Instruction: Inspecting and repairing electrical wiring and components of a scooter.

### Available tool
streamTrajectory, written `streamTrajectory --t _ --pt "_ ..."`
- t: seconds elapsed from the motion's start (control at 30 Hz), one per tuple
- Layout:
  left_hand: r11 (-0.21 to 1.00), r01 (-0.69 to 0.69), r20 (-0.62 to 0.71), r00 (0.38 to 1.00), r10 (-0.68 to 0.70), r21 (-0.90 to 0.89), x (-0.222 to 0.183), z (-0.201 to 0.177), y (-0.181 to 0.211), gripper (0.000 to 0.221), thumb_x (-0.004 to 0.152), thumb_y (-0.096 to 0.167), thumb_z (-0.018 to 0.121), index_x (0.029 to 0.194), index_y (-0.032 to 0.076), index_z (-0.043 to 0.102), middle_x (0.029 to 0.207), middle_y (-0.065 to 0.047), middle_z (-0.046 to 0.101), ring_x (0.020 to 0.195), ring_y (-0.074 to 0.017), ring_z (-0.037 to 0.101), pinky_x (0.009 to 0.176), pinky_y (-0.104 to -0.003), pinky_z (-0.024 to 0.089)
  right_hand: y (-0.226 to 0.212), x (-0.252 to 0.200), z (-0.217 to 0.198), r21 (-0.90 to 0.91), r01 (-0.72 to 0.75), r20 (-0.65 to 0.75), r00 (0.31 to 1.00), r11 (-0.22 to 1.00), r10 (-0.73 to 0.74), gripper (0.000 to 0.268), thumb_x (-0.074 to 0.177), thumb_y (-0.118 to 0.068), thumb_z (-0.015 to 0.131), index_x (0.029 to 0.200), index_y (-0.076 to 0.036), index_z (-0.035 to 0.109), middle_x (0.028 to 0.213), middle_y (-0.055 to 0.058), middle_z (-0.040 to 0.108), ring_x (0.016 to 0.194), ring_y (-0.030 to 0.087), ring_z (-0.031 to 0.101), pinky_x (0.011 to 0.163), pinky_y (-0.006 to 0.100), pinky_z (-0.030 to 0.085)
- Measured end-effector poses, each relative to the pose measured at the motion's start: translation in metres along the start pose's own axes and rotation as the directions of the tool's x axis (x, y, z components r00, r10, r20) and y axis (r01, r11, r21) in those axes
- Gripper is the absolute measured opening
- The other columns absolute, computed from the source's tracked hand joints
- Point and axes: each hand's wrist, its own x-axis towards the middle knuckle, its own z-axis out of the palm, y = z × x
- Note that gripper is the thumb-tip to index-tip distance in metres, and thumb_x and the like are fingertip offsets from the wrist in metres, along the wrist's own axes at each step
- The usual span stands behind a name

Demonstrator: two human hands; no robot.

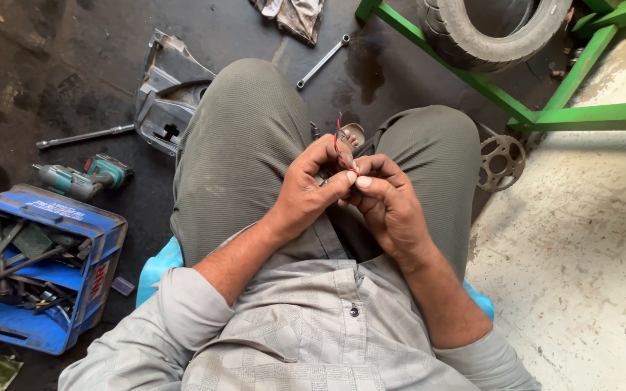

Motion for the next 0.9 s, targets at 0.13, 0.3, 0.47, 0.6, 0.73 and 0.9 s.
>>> streamTrajectory --t 0.13,0.3,0.47,0.6,0.73,0.9 --pt "0.99 0.02 -0.021 1.0 -0.024 -0.14 -0.002 0.002 -0.003 0.006 0.102 0.01 0.063 0.102 0.007 0.058 0.104 0.002 0.053 0.088 -0.0053 0.053 0.08 -0.022 0.047 0.008 -0.001 0.0 -0.045 0.098 0.029 0.995 0.994 -0.097 0.011 0.102 -0.004 0.058 0.112 -0.001 0.061 0.111 0.01 0.065 0.097 0.019 0.065 0.091 0.039 0.057" --pt "0.951 0.144 -0.035 0.987 -0.159 -0.274 -0.004 0.005 0.002 0.008 0.1 0.011 0.063 0.104 0.007 0.056 0.095 0.0 0.055 0.077 -0.0054 0.052 0.067 -0.022 0.047 0.009 -0.004 0.007 -0.138 0.184 0.064 0.982 0.973 -0.176 0.01 0.103 -0.004 0.06 0.112 0.0 0.061 0.112 0.01 0.064 0.098 0.019 0.064 0.092 0.038 0.056" --pt "0.976 0.051 -0.113 0.991 -0.076 -0.211 -0.003 0.009 0.002 0.007 0.096 0.006 0.061 0.101 0.003 0.057 0.105 0.0 0.054 0.077 -0.0053 0.053 0.067 -0.022 0.049 0.004 -0.007 0.018 -0.324 0.311 0.127 0.95 0.893 -0.285 0.009 0.102 -0.003 0.06 0.11 0.001 0.06 0.112 0.009 0.061 0.101 0.017 0.063 0.095 0.035 0.056" --pt "0.992 0.036 -0.156 0.986 -0.055 -0.124 -0.005 0.012 -0.001 0.008 0.096 0.005 0.061 0.102 0.002 0.056 0.103 0.0 0.055 0.08 -0.0054 0.053 0.072 -0.022 0.048 0.002 -0.01 0.019 -0.438 0.35 0.138 0.937 0.828 -0.322 0.008 0.102 -0.001 0.059 0.11 0.0 0.059 0.113 0.008 0.061 0.101 0.016 0.062 0.095 0.032 0.055" --pt "0.999 -0.033 -0.185 0.982 0.026 -0.035 -0.007 0.013 -0.005 0.006 0.097 0.002 0.061 0.101 0.002 0.056 0.107 -0.002 0.056 0.087 -0.0064 0.052 0.081 -0.024 0.048 0.001 -0.011 0.022 -0.558 0.401 0.164 0.912 0.727 -0.377 0.009 0.101 0.001 0.06 0.109 0.0 0.057 0.114 0.008 0.06 0.102 0.014 0.061 0.095 0.029 0.054" --pt "0.998 -0.025 -0.175 0.985 0.014 -0.064 -0.005 0.013 -0.006 0.006 0.102 0.003 0.061 0.106 0.003 0.057 0.108 -0.001 0.058 0.09 -0.0053 0.054 0.085 -0.023 0.049 0.001 -0.011 0.021 -0.68 0.449 0.19 0.872 0.58 -0.452 0.01 0.099 0.001 0.062 0.108 -0.001 0.058 0.113 0.008 0.06 0.1 0.013 0.059 0.091 0.027 0.052"
